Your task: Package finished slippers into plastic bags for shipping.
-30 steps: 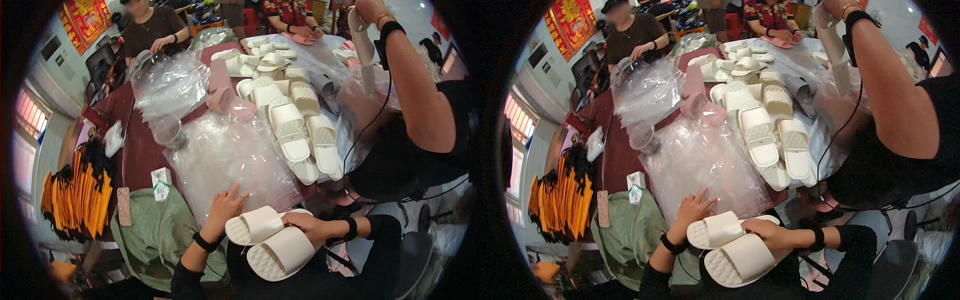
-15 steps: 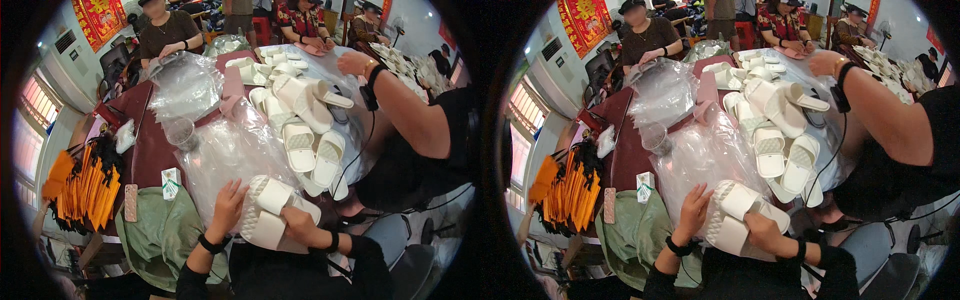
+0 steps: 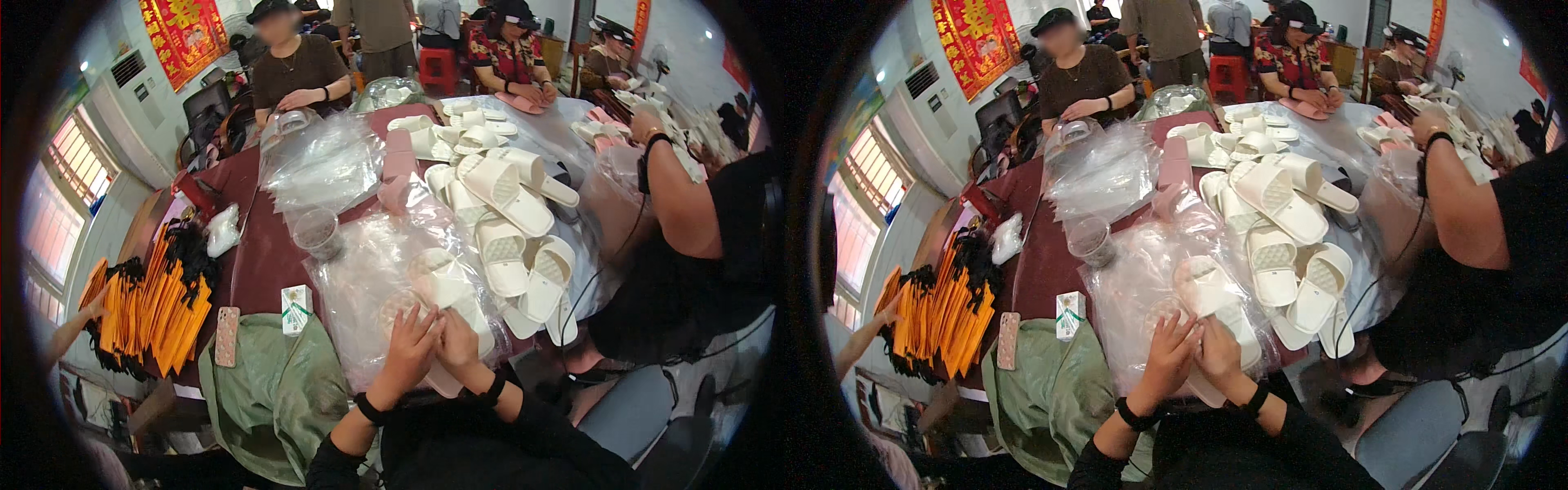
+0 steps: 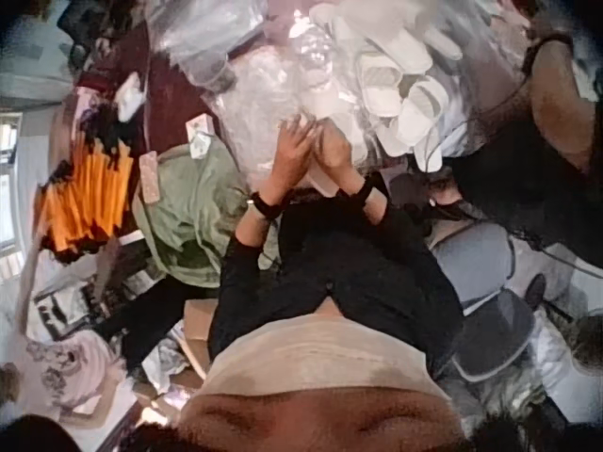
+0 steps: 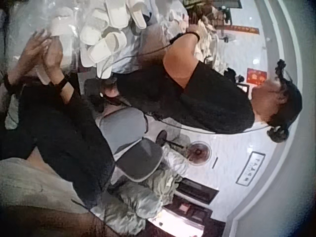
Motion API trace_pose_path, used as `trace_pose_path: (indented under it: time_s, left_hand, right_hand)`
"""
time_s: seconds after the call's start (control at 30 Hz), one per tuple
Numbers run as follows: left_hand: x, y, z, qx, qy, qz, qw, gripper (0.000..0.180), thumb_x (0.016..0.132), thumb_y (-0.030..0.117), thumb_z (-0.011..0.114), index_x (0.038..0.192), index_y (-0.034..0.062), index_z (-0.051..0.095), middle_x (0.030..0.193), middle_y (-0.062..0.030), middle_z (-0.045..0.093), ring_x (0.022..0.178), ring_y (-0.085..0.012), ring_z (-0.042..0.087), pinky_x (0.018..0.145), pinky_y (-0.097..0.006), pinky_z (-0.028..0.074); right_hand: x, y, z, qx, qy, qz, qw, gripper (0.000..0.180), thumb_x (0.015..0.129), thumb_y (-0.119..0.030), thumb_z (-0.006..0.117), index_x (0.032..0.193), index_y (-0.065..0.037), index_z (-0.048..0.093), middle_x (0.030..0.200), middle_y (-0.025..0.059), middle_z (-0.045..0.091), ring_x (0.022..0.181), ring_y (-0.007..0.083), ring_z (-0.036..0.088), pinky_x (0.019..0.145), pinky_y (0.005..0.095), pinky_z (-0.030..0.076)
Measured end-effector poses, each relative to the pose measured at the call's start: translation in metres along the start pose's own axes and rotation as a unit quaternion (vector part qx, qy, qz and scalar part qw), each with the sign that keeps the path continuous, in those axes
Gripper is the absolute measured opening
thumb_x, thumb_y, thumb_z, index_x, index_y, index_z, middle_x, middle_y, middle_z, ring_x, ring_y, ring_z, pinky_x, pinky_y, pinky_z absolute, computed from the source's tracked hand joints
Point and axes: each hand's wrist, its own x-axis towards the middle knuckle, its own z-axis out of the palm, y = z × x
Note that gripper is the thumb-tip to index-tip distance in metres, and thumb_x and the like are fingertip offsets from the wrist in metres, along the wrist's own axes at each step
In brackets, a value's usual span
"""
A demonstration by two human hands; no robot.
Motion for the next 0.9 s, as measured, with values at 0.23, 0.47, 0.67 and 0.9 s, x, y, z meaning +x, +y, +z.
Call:
trace_pose_path:
  time_s: [0.23,0.47,0.67,0.9]
  left_hand:
    - [-0.025,0.005,-0.001,0.117,0.021,-0.113,0.987,0.051,0.079,0.015,0.056,0.129,0.0142,0.045,0.137,-0.0139,0.036,0.125,-0.0376,0.033,0.100,-0.058,0.021]
    - [-0.064,-0.012,0.016,0.178,0.003,-0.261,0.949,0.054,0.087,0.023,0.046,0.138,0.0112,0.031,0.141,-0.0195,0.027,0.125,-0.0444,0.029,0.101,-0.059,0.019]
    - [-0.049,-0.006,0.006,0.214,0.015,-0.202,0.956,0.058,0.083,0.014,0.048,0.138,0.0100,0.030,0.140,-0.0263,0.024,0.117,-0.0455,0.040,0.095,-0.050,0.034]
    - [-0.049,0.003,0.005,-0.026,0.006,-0.252,0.967,0.071,0.069,-0.009,0.044,0.137,0.0022,0.026,0.142,-0.0280,0.016,0.102,-0.0477,0.049,0.080,-0.042,0.046]
  right_hand:
    - [0.014,0.018,0.007,-0.087,-0.117,0.024,0.989,0.033,0.071,-0.010,0.056,0.104,-0.007,0.056,0.090,0.0146,0.060,0.081,0.0353,0.058,0.068,0.0425,0.047]
    - [0.024,0.005,0.028,-0.106,-0.111,0.047,0.987,0.031,0.069,-0.006,0.057,0.098,0.002,0.051,0.080,0.0195,0.059,0.078,0.0378,0.057,0.067,0.0460,0.046]
    - [0.058,0.002,0.037,-0.101,-0.018,0.032,0.994,0.025,0.071,-0.005,0.057,0.094,0.001,0.051,0.080,0.0193,0.057,0.076,0.0367,0.057,0.064,0.0449,0.045]
    - [0.055,0.004,0.027,-0.017,0.013,0.025,0.999,0.031,0.069,-0.004,0.059,0.098,0.001,0.049,0.078,0.0206,0.056,0.077,0.0383,0.056,0.065,0.0447,0.044]
